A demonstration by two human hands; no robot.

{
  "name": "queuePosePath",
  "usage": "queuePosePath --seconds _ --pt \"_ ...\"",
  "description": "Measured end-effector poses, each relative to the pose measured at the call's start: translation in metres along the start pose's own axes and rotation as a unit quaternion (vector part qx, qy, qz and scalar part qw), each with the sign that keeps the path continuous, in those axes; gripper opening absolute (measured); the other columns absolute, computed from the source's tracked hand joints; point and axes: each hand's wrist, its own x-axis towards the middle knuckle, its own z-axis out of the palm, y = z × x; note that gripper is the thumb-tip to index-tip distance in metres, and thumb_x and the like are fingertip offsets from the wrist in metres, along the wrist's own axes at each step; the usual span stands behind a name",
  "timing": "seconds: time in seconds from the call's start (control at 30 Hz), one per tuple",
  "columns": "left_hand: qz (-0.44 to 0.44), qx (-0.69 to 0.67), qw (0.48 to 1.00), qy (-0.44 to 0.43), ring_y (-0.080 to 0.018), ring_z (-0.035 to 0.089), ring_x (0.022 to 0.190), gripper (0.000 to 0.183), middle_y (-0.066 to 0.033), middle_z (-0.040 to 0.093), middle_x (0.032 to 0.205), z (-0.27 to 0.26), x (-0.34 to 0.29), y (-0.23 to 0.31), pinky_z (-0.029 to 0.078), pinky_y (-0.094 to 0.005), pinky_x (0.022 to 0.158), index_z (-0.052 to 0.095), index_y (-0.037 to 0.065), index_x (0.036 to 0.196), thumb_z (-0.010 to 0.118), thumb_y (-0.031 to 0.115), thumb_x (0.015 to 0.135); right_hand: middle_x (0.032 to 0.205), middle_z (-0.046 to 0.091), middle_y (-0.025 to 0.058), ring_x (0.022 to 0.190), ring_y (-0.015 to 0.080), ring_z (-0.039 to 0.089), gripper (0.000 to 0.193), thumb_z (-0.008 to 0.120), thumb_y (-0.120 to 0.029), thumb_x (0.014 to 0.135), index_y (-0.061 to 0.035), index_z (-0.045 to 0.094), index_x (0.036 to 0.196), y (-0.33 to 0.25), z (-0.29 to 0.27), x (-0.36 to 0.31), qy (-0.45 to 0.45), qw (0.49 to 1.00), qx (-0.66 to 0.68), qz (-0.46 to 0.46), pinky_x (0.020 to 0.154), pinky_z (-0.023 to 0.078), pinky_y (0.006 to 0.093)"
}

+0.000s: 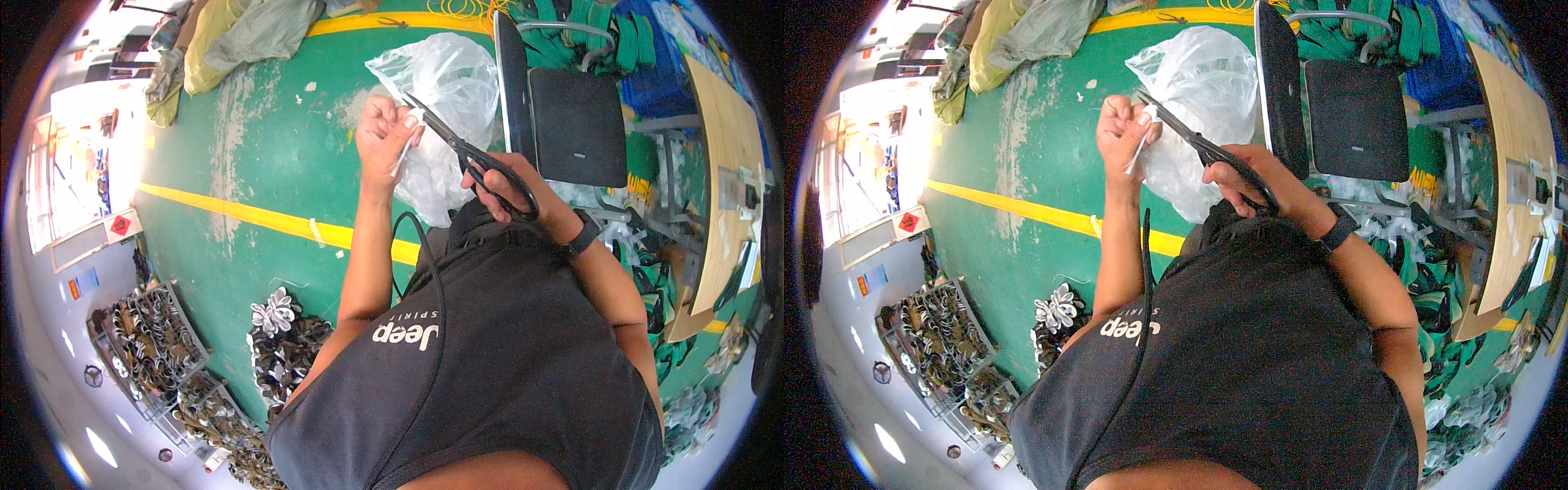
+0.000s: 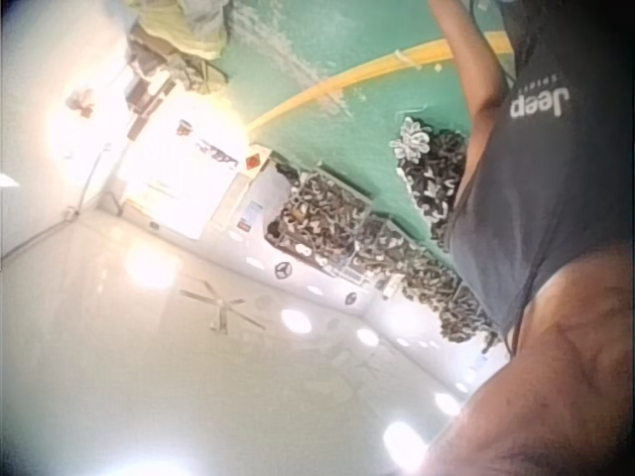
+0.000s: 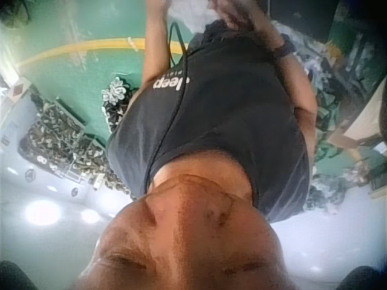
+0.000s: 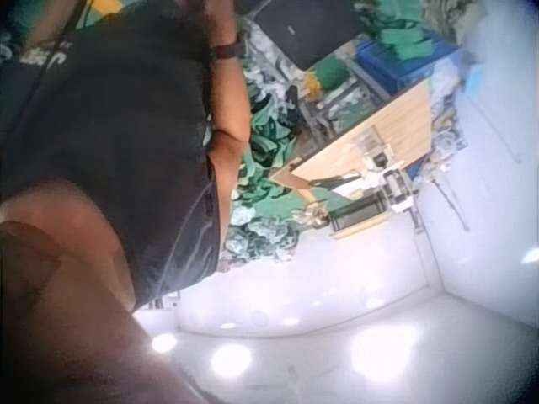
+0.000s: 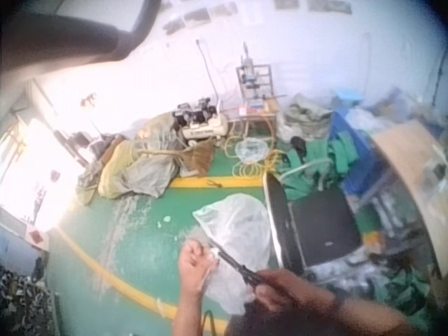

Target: The person prepares a large plastic bag by cutting its tie with scissors and then fills the bag with shoe soles collected from piles on the floor.

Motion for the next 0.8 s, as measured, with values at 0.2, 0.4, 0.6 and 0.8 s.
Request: queuePosePath --seconds 0.2,0.4,0.6,0.8 --pt "-0.023 0.029 0.999 0.017 -0.0087 0.043 0.055 0.026 -0.0039 0.052 0.069 -0.034 0.007 0.004 0.033 -0.0208 0.050 0.042 0.006 0.102 0.059 0.001 0.082 0.050 0.048 -0.0017 0.036 0.0078 0.046 0.037 0.066 -0.039 0.082 -0.0050 0.054 0.072 0.007 -0.008 -0.011 0.084 0.995 -0.013 0.052 0.033 0.034 0.0217" --pt "-0.099 0.368 0.925 -0.012 -0.0169 0.056 0.099 0.036 -0.0097 0.060 0.111 -0.091 0.056 -0.045 0.045 -0.0276 0.086 0.059 0.001 0.113 0.066 0.009 0.079 0.059 0.053 -0.0003 0.047 0.0062 0.049 0.036 0.060 -0.036 0.087 -0.0030 0.051 0.099 0.037 -0.042 -0.078 0.306 0.952 0.015 0.001 0.042 0.036 0.0185" --pt "0.023 0.709 0.703 0.051 -0.0267 0.060 0.079 0.032 -0.0148 0.065 0.089 -0.329 0.063 -0.058 0.048 -0.0384 0.073 0.063 -0.002 0.100 0.047 0.026 0.091 0.062 0.050 0.0113 0.051 0.0229 0.044 0.041 0.076 -0.028 0.074 -0.0027 0.050 0.092 0.125 -0.120 -0.193 0.632 0.721 -0.285 -0.016 0.049 0.039 0.0329" --pt "-0.068 0.637 0.726 0.248 -0.0204 0.054 0.058 0.035 -0.0104 0.061 0.067 -0.279 0.051 -0.079 0.048 -0.0359 0.054 0.063 -0.005 0.080 0.058 0.029 0.088 0.075 0.059 0.0229 0.067 0.0370 0.060 0.036 0.066 -0.015 0.077 0.0047 0.046 0.099 0.167 -0.242 -0.379 0.814 0.485 -0.312 0.073 0.058 0.047 0.0415"
